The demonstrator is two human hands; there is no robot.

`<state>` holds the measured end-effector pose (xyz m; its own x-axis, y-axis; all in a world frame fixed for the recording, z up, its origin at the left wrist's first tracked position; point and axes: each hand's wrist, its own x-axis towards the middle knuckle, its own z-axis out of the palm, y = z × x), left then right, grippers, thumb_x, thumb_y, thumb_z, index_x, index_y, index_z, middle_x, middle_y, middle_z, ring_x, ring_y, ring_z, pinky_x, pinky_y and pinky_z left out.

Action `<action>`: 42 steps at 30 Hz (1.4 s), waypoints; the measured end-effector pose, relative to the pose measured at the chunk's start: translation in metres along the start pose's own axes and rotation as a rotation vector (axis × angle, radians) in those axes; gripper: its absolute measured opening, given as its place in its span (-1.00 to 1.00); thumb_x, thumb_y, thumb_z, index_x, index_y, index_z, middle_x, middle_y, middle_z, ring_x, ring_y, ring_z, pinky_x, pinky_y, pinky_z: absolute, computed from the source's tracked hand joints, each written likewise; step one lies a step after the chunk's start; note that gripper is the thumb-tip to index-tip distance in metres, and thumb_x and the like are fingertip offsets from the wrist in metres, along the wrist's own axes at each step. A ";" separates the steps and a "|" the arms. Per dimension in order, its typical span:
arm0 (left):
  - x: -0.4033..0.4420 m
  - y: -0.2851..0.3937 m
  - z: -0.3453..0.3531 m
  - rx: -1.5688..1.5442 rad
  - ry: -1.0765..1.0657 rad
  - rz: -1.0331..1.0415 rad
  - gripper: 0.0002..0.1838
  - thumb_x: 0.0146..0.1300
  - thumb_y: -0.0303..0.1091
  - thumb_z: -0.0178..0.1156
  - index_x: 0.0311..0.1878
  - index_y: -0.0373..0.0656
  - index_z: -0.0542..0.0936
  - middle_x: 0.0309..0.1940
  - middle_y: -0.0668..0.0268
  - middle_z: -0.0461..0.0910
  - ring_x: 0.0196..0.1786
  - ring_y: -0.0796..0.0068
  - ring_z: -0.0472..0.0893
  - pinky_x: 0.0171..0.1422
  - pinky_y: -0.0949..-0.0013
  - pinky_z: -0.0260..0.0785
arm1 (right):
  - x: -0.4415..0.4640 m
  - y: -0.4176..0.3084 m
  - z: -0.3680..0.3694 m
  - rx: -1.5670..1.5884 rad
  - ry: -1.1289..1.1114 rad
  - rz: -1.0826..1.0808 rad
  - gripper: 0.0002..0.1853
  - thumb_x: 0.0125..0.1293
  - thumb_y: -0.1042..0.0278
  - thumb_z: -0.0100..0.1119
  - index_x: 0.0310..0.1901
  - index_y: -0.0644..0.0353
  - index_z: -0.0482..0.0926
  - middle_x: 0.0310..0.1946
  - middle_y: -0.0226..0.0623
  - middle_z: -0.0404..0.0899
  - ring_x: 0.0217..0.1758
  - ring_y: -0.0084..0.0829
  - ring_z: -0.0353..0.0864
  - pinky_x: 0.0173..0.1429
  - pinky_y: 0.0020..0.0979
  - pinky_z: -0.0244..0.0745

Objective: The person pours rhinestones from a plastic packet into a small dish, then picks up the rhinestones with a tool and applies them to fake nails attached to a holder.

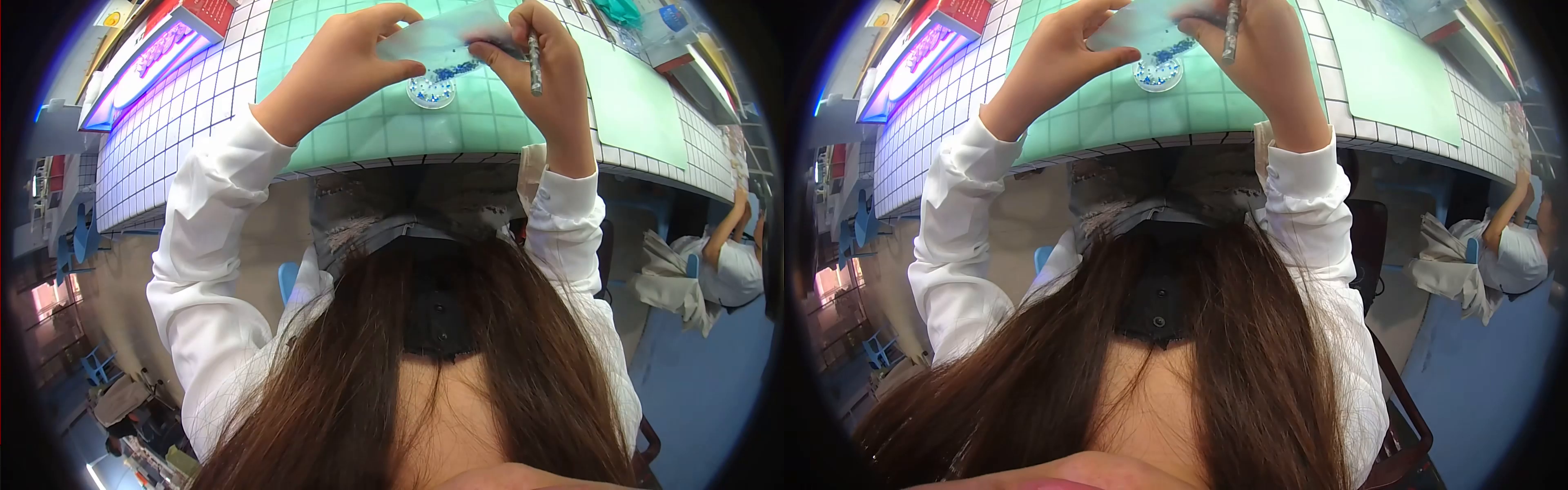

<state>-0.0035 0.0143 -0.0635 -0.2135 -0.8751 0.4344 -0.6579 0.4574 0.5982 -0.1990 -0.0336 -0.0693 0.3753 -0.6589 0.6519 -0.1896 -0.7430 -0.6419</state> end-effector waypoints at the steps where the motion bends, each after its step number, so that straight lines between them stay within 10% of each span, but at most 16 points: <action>1: 0.002 0.002 0.002 -0.054 -0.019 0.029 -0.69 -0.07 -0.45 0.28 -0.25 -0.38 0.47 -0.50 0.22 0.52 -0.40 0.52 0.52 -0.32 0.46 0.35 | 0.000 0.000 0.001 0.014 -0.013 0.003 -0.65 -0.11 0.57 0.30 -0.50 0.20 0.22 -0.64 -0.36 0.17 -0.55 -0.54 0.19 -0.43 -0.52 0.20; 10: 0.009 0.010 0.003 -0.256 -0.157 -0.309 -0.72 -0.09 -0.46 0.26 -0.27 -0.32 0.48 -0.53 0.22 0.50 -0.44 0.54 0.46 -0.33 0.46 0.32 | -0.003 -0.010 -0.002 -0.060 -0.085 0.146 -0.54 -0.16 0.51 0.37 -0.28 0.23 0.25 -0.49 -0.37 0.21 -0.49 -0.54 0.21 -0.39 -0.51 0.22; 42: 0.017 0.010 0.018 -0.407 -0.174 -0.235 -0.40 -0.07 -0.49 0.26 0.07 -0.36 0.27 -0.33 0.24 0.51 -0.31 0.53 0.48 -0.22 0.47 0.35 | -0.006 0.003 0.004 0.010 -0.054 0.051 -0.55 -0.17 0.63 0.30 -0.28 0.24 0.23 -0.46 -0.26 0.21 -0.40 -0.41 0.23 -0.26 -0.47 0.25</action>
<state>-0.0267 0.0011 -0.0619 -0.2335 -0.9595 0.1578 -0.3752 0.2386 0.8957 -0.1984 -0.0317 -0.0763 0.4141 -0.6883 0.5956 -0.2004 -0.7072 -0.6780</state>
